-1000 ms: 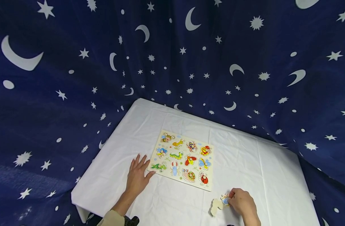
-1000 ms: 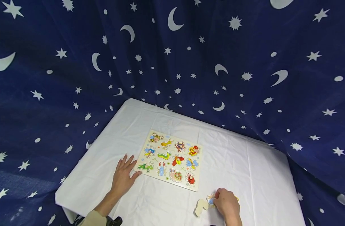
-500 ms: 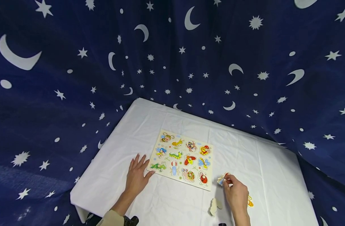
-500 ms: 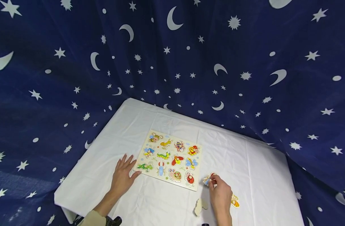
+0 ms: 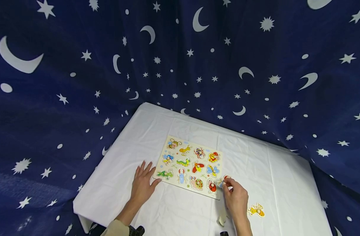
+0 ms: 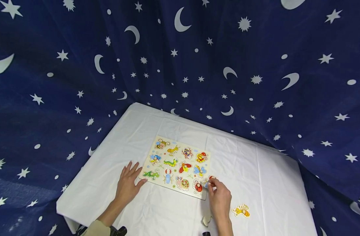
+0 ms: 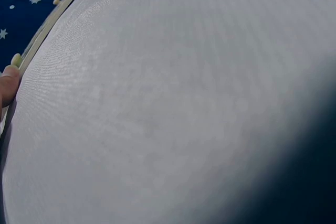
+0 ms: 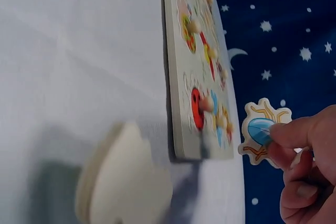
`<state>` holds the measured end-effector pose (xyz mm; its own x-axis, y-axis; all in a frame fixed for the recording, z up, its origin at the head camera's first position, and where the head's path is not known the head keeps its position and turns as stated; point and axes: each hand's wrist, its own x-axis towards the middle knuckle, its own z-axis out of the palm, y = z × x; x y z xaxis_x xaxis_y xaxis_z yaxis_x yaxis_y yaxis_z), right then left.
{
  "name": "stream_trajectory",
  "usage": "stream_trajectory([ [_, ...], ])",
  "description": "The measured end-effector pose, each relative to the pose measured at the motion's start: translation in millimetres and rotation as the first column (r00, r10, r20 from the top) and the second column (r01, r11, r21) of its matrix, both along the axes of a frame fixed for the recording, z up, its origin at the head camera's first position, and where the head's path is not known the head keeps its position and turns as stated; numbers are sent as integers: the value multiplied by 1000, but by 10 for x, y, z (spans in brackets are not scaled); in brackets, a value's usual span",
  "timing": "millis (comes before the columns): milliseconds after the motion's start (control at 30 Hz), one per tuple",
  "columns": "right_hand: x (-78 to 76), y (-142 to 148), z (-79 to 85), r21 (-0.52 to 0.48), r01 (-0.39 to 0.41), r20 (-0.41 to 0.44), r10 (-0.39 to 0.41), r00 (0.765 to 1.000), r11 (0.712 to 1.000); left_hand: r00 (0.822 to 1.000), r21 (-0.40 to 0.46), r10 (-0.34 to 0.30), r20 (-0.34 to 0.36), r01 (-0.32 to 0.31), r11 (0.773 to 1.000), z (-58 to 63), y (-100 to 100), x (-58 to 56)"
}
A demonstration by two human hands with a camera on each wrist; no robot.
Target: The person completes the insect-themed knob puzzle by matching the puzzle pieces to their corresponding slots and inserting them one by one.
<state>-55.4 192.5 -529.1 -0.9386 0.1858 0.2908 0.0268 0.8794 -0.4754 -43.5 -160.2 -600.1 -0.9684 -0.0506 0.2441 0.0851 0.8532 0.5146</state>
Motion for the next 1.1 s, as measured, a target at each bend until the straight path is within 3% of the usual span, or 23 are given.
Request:
stream_trajectory([
  [300, -44, -166, 19, -38, -100, -75, 97, 993, 994, 1000, 12, 0, 25, 0, 1000, 14, 20, -4],
  [633, -93, -310, 75, -75, -121, -30, 119, 992, 990, 1000, 2, 4, 16, -4, 1000, -11, -3, -11],
  [1100, -138, -760, 35, -145, -188, 41, 196, 980, 971, 1000, 15, 2, 25, -3, 1000, 23, 11, 0],
])
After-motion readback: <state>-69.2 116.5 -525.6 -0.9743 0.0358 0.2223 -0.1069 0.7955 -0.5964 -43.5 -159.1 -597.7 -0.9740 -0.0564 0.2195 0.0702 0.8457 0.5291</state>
